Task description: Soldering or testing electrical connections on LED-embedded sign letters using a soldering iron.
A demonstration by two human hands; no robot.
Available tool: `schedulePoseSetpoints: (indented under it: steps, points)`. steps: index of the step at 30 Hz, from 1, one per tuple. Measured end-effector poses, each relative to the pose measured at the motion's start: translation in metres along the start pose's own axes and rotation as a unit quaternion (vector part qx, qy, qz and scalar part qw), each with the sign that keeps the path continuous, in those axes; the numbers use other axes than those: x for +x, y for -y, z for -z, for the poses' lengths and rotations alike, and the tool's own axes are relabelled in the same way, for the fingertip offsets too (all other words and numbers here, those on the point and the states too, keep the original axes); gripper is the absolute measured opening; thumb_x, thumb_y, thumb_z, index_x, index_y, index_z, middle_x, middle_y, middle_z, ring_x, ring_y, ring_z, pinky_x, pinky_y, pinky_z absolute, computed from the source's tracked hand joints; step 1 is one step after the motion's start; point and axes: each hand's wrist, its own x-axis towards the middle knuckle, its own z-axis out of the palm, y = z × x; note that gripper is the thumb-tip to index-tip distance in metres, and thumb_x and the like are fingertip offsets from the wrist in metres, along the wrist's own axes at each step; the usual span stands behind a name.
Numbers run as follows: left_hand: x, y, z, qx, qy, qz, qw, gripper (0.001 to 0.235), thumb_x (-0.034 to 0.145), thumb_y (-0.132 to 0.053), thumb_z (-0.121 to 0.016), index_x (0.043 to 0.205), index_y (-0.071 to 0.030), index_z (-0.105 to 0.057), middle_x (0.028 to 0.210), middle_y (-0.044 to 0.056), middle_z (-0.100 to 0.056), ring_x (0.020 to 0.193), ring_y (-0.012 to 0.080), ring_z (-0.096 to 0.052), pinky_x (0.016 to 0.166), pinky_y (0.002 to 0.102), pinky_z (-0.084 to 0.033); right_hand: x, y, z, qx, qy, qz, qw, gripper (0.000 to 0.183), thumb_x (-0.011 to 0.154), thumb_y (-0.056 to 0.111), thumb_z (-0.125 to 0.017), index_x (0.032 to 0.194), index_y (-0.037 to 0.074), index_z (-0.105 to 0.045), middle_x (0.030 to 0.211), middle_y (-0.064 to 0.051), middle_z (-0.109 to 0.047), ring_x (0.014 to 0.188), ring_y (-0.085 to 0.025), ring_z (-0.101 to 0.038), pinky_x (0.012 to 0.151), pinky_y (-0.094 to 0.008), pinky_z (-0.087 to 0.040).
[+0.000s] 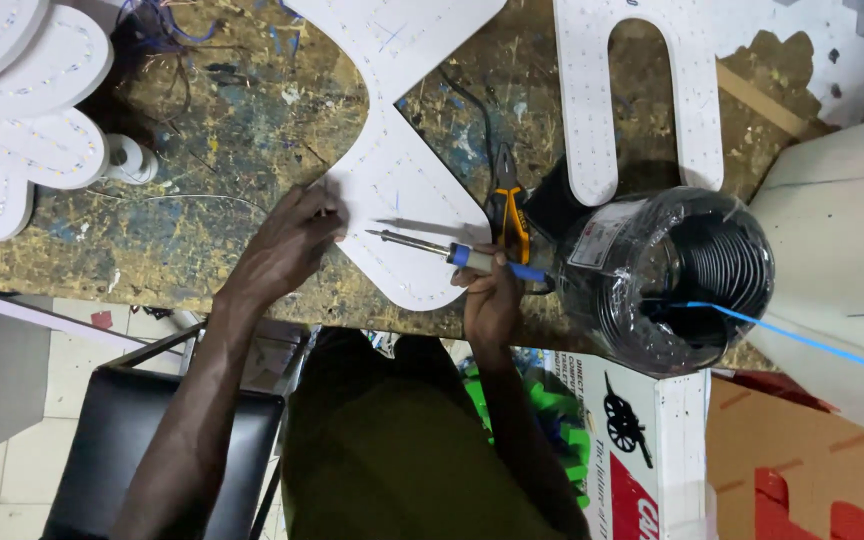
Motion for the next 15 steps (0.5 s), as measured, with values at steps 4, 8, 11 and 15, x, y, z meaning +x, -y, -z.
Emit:
schedulePoseSetpoints:
  steps: [4,8,11,15]
  points:
    - [0.004,0.000,0.006,-0.062,0.066,0.012,0.996,0.024,0.101,-0.001,-0.075,0.123,-0.004,-0.084,0.126,0.020,-0.074,0.122,0.0454,-0.073,0.105,0.053,-0.060,-0.028,-0.008,-0.006,-0.025,-0.059,0.031,0.997,0.017,0.116,0.018,-0.063,0.118,0.004,-0.073,0.104,-0.021,-0.084,0.064,-0.029,-0.078,0.065,-0.045,-0.068]
    - [0.014,0.019,0.005,-0.033,0.084,-0.027,0.996,0.026,0.100,0.003,-0.073,0.123,-0.004,-0.085,0.127,0.020,-0.076,0.125,0.0436,-0.073,0.109,0.052,-0.059,-0.031,-0.034,-0.002,-0.020,-0.126,0.078,0.989,0.016,0.111,0.015,-0.067,0.115,0.000,-0.073,0.101,-0.022,-0.081,0.057,-0.025,-0.074,0.058,-0.040,-0.068]
    - [0.007,0.022,0.013,-0.010,0.113,-0.070,0.991,0.028,0.099,0.002,-0.075,0.123,-0.008,-0.084,0.126,0.017,-0.077,0.125,0.0406,-0.074,0.114,0.051,-0.057,-0.057,-0.029,-0.031,-0.016,-0.165,0.103,0.981,0.017,0.109,0.015,-0.068,0.109,-0.001,-0.074,0.088,-0.019,-0.078,0.056,-0.022,-0.073,0.059,-0.032,-0.064]
    - [0.014,0.030,0.013,0.036,0.090,-0.138,0.986,0.023,0.101,-0.006,-0.072,0.118,-0.016,-0.084,0.119,0.009,-0.075,0.117,0.0325,-0.076,0.116,0.044,-0.056,-0.062,-0.018,-0.060,-0.069,-0.142,0.138,0.978,0.031,0.108,0.021,-0.069,0.105,-0.009,-0.075,0.060,-0.022,-0.069,0.054,-0.029,-0.075,0.060,-0.033,-0.060]
